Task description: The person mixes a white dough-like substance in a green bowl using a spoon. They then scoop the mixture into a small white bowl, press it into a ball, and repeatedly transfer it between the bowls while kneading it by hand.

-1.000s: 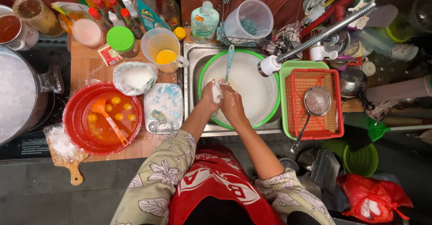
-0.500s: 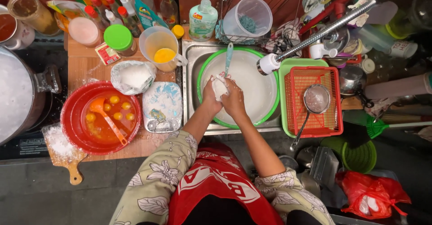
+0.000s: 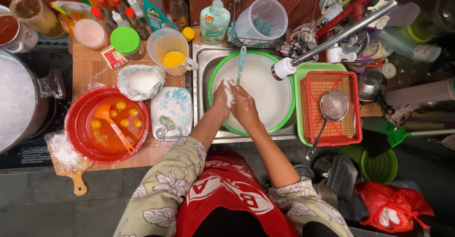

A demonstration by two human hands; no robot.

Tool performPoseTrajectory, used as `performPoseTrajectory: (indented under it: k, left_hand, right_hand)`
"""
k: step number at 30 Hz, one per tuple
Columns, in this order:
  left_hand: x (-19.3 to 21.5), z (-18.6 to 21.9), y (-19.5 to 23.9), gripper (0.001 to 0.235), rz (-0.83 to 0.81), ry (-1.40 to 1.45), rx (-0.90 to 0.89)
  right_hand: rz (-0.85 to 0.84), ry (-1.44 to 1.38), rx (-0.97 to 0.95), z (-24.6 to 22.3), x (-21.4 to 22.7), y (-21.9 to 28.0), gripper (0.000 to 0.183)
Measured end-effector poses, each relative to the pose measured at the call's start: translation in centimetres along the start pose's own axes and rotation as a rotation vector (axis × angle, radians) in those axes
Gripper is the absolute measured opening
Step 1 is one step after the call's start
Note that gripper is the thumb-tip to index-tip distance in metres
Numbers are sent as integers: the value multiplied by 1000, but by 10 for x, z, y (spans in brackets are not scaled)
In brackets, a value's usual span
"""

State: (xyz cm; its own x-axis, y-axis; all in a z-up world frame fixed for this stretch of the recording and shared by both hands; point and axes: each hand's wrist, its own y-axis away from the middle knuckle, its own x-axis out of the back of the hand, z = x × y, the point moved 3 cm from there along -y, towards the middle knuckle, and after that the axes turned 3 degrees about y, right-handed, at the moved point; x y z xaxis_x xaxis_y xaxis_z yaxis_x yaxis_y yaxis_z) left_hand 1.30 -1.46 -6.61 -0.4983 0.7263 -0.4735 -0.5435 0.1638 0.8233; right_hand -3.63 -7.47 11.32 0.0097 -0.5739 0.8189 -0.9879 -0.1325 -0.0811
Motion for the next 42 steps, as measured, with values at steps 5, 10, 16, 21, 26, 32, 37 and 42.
performPoseTrajectory:
  k: [5,10,16,21,26,32,37,42]
  left_hand:
    - [-31,27,86,58,-50,-58,-175]
    - [-27,14,55,43,-124,239,-182]
    - [-13,5,22,39,-212,272,15]
    - [-6,-1,7,38,-207,214,87]
    - [7,-9,-29,42,-191,180,118]
    - [8,-2,-16,43,-164,176,106]
    - [13,-18,-62,42,-132,163,109]
    - [7,2,-23,39,-89,33,28]
  right_hand:
    - [148,-530,-278,28,-13,-9,53]
    - [109,-464,-265,39,-25,-8,54]
    - [32,-14,-70,43,-48,4,43]
    - [61,200,73,52,-59,7,33]
    - [92,229,199,-20,-2,11,39]
    - [139,323,278,-17,1,10,35]
    - [124,360,293,25,-31,8,34]
    - [-92,45,107,2,2,-7,66]
